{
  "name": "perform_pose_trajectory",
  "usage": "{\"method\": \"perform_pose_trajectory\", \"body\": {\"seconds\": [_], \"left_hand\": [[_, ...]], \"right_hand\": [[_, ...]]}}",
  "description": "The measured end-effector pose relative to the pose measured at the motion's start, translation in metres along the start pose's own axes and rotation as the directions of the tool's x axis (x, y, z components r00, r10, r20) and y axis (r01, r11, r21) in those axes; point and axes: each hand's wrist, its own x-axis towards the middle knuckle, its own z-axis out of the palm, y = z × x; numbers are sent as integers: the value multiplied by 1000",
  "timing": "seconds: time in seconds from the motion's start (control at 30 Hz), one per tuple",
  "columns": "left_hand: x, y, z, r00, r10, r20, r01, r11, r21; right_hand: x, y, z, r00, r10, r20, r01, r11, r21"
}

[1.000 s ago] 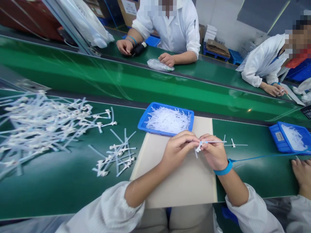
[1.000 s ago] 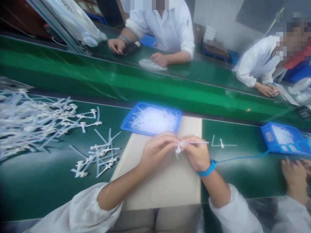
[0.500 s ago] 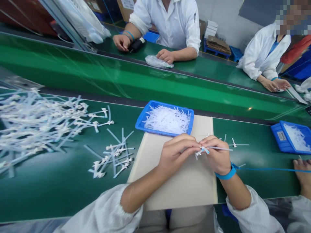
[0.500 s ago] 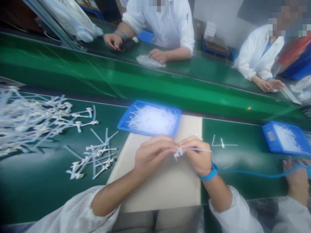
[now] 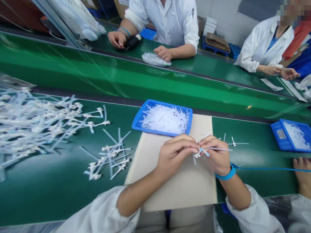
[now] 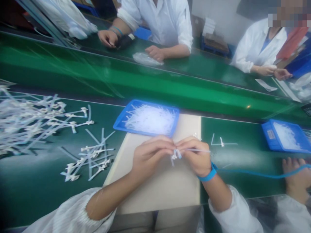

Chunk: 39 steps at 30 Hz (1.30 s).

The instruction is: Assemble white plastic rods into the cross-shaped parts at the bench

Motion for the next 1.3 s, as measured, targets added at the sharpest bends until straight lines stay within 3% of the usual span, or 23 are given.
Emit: {"method": "perform_pose_trajectory", "body": {"seconds": [0.3, 0.43, 0.67, 0.87, 0.93, 1.3], "left_hand": [[0, 3, -2, 989, 147, -1, -145, 981, 132], [-1, 2, -1, 990, 140, -8, -137, 980, 144], [2, -2, -2, 1000, 18, 12, -19, 995, 93], [6, -8, 2, 973, -232, -1, 232, 973, -13], [7, -9, 3, 967, -253, 0, 253, 967, -42], [7, -7, -8, 996, 44, 73, -54, 989, 135]], "right_hand": [[0, -7, 1, 998, -54, -12, 52, 993, -104], [-5, -1, 0, 999, -38, -21, 37, 997, -71], [-4, 9, 3, 996, 48, -71, -46, 998, 35], [4, 8, 8, 975, 178, -133, -165, 981, 102], [5, 8, 9, 969, 188, -160, -174, 980, 99], [0, 8, 4, 982, 146, -117, -144, 989, 27]]}}
